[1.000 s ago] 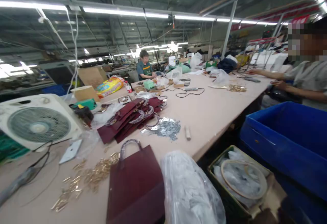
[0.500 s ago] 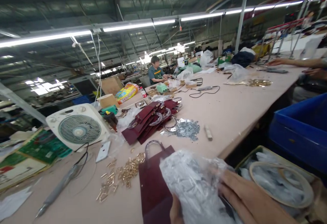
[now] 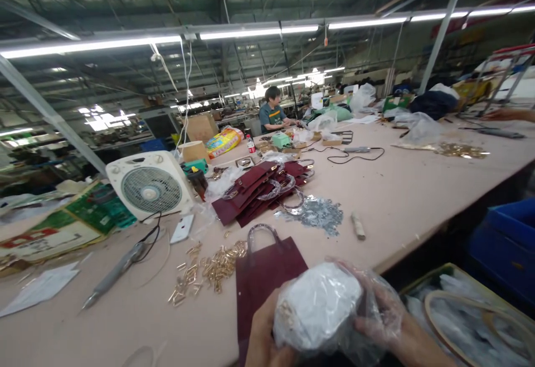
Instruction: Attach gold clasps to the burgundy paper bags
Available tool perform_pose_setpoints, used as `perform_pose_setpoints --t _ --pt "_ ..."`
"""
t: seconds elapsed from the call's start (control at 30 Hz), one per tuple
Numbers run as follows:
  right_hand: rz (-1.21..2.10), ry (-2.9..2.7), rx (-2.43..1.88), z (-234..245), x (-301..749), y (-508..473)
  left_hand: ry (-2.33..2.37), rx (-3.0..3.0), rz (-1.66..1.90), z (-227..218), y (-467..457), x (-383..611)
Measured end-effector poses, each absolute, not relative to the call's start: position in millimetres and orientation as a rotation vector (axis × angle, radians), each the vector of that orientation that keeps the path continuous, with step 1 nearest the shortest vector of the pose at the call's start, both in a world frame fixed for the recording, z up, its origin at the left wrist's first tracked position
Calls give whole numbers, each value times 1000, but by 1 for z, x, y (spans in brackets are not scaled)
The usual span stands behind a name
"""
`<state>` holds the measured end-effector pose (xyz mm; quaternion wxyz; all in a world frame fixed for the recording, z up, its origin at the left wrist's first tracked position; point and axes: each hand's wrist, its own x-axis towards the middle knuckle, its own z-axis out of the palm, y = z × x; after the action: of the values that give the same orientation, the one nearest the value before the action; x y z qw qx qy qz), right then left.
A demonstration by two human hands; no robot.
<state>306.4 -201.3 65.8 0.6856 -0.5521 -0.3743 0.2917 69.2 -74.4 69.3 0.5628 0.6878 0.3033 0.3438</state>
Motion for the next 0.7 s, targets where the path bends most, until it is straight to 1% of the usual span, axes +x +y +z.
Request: perform_pose_setpoints --t 0.13,0.23,0.33,0.47,0.7 --pt "674 -1001 -1340 71 305 -191 462 1868 790 96 -57 72" --pt "614 -1020 -1298 67 306 -182 418 1941 790 107 -48 72" --pt "573 -1018 -1262 57 306 -173 437 1978 766 110 -43 70" --pt "628 -982 -1189 45 307 -164 493 2084 783 111 -42 68" --pt "632 -1006 -1282 25 313 -150 522 2359 786 113 -42 66"
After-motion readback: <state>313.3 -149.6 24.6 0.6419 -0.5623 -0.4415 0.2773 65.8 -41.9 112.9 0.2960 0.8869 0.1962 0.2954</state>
